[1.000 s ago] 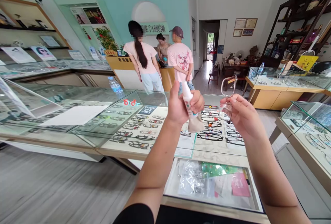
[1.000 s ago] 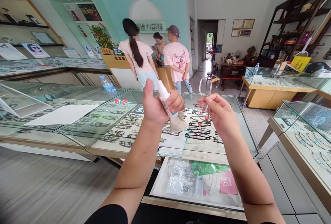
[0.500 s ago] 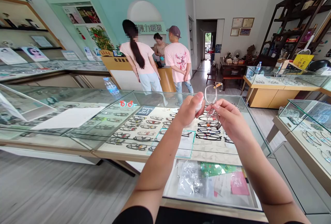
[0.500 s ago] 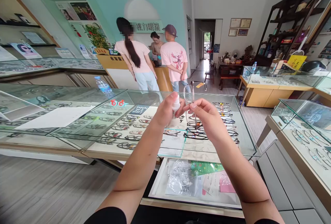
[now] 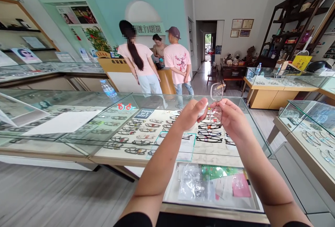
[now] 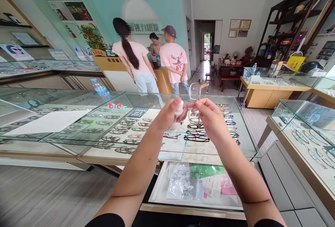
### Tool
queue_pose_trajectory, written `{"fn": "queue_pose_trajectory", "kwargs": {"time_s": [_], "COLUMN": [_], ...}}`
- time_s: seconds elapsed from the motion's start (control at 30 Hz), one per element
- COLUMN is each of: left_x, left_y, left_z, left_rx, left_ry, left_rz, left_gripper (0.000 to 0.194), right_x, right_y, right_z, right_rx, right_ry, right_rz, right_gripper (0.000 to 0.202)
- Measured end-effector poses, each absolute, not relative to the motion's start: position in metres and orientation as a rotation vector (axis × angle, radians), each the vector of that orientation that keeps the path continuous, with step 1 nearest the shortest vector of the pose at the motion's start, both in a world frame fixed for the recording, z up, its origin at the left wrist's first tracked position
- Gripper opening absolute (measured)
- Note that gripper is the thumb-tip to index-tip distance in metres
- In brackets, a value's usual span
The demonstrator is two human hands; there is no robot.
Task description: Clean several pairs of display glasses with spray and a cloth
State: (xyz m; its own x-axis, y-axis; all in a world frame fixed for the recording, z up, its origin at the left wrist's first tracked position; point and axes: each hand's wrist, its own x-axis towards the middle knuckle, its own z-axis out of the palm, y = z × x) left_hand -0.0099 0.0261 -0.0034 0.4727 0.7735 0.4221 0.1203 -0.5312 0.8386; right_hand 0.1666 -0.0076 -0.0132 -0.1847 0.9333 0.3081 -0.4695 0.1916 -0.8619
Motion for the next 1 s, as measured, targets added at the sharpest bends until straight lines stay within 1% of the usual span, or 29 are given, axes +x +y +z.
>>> {"fn": "queue_pose_trajectory", "kwargs": {"time_s": [0.17,0.27,0.4,0.47,0.53,0.6,0.67,0.73,0.87,0.93,1.0], "left_x": [-0.007,-0.005,-0.014,-0.026,-0.043,-0.063,-0.083,-0.102,-0.135,-0.148,-0.157], "left_y": [0.026,0.026,0.032,0.037,0.046,0.056,0.069,0.084,0.115,0.128,0.138], "left_z": [-0.007,-0.009,-0.007,-0.005,-0.004,-0.005,-0.008,-0.016,-0.043,-0.061,-0.077], "left_rx": [2.04,2.052,2.046,2.051,2.032,1.968,1.877,1.814,1.695,1.642,1.609], "left_ry": [0.769,0.808,0.776,0.811,0.955,1.22,1.485,1.637,1.971,2.11,2.185], "left_rz": [0.85,0.793,0.878,0.974,1.103,1.205,1.22,1.198,1.096,0.995,0.855], "left_gripper": [0.086,0.085,0.086,0.082,0.068,0.048,0.03,0.019,0.015,0.019,0.027], "right_x": [0.171,0.171,0.172,0.173,0.174,0.176,0.177,0.177,0.177,0.177,0.177], "right_y": [-0.004,-0.004,-0.004,-0.004,-0.004,-0.004,-0.004,-0.003,-0.001,-0.001,-0.002], "right_z": [-0.012,-0.011,-0.011,-0.011,-0.01,-0.009,-0.009,-0.01,-0.012,-0.012,-0.012], "right_rx": [-0.53,-0.535,-0.541,-0.535,-0.521,-0.516,-0.529,-0.545,-0.563,-0.572,-0.574], "right_ry": [-1.04,-1.052,-1.007,-0.985,-0.987,-1.006,-1.022,-1.025,-1.046,-1.067,-1.063], "right_rz": [1.365,1.357,1.365,1.373,1.371,1.359,1.347,1.336,1.322,1.326,1.335], "right_gripper": [0.033,0.031,0.032,0.034,0.035,0.034,0.033,0.032,0.033,0.033,0.034]}}
